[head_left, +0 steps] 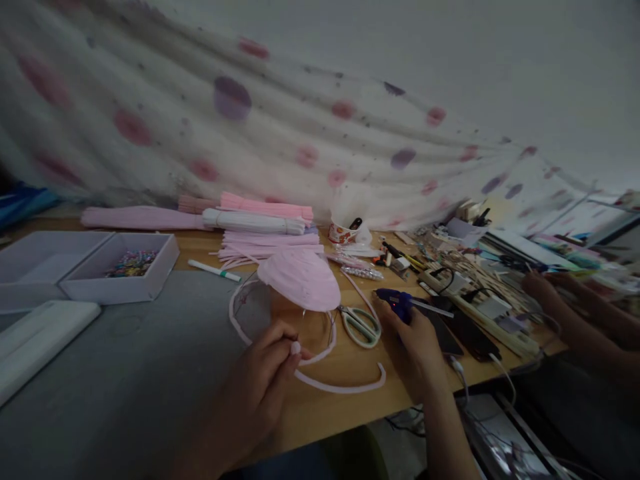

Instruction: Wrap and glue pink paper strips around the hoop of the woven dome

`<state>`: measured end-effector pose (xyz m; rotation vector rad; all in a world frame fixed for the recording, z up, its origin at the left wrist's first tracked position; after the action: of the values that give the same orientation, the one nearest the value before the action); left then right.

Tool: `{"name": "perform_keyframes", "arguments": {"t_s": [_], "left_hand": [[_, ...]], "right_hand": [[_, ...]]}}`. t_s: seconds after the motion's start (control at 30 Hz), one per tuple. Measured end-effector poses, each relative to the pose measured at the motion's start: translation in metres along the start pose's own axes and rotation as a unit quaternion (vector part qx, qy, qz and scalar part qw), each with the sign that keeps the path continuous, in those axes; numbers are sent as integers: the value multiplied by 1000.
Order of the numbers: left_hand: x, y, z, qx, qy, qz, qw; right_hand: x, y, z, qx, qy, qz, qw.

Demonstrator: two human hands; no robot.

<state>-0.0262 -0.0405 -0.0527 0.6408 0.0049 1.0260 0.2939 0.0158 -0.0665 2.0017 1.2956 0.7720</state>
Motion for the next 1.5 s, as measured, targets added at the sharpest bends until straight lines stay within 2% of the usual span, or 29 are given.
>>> {"name": "perform_keyframes", "arguments": {"t_s": [0.1,0.13,0.17,0.2,0.23,0.27,0.33,0.37,0.43,0.5,0.6,0.83,0.97,1.1,1.27,1.37,1.5], "left_hand": [[2,-1,-3,-4,11,15,1000],[3,-2,-4,-9,17,24,1000],[4,-3,-4,-16,23,31,999],[5,-4,-3,-22,28,36,999],[7,-5,-2,-28,33,38,998],[8,-6,-1,-34,35,40,998],[11,-7,3,-45,35,50,997],[11,-7,4,-50,35,58,996],[12,-7,6,-60,34,76,995],[13,-7,6,-66,35,87,993],[14,-6,4,-69,40,103,991],[15,-4,5,-77,32,109,991],[14,-6,8,-68,4,92,993],[16,-15,5,-24,-14,99,995],[16,-22,-2,-4,-26,117,993],[14,-22,-4,10,-26,117,993],[13,-24,-5,27,-43,132,990]], "right_hand": [[-32,8,-1,-17,-5,75,997],[-48,10,-7,-21,-9,110,994],[-66,11,-16,-9,-3,174,985],[-84,9,-28,14,10,202,979],[-99,2,-42,39,57,167,984],[-112,-8,-60,55,134,93,985],[-130,-32,-91,68,242,-36,967],[-134,-43,-102,86,272,-72,956],[-135,-60,-115,114,290,-103,945],[-130,-69,-117,126,284,-98,945],[-123,-72,-114,119,294,-78,945],[-121,-58,-113,81,362,-50,927],[-115,-41,-107,117,344,-38,931],[-106,-33,-110,145,311,-70,937],[-98,-23,-121,143,311,-114,933],[-93,-17,-124,166,293,-161,928],[-83,-16,-124,253,217,-260,906]]}}
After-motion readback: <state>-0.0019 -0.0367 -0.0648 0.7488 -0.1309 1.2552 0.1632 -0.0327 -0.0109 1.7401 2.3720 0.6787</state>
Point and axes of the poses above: each hand's wrist, its own x-axis towards the middle knuckle, its own y-axis out of the back of the hand, z = x × y, the point moved 2 cm from there along x, towards the middle knuckle, and after that the axes turned 13 degrees about -z, right-handed, at the moved point
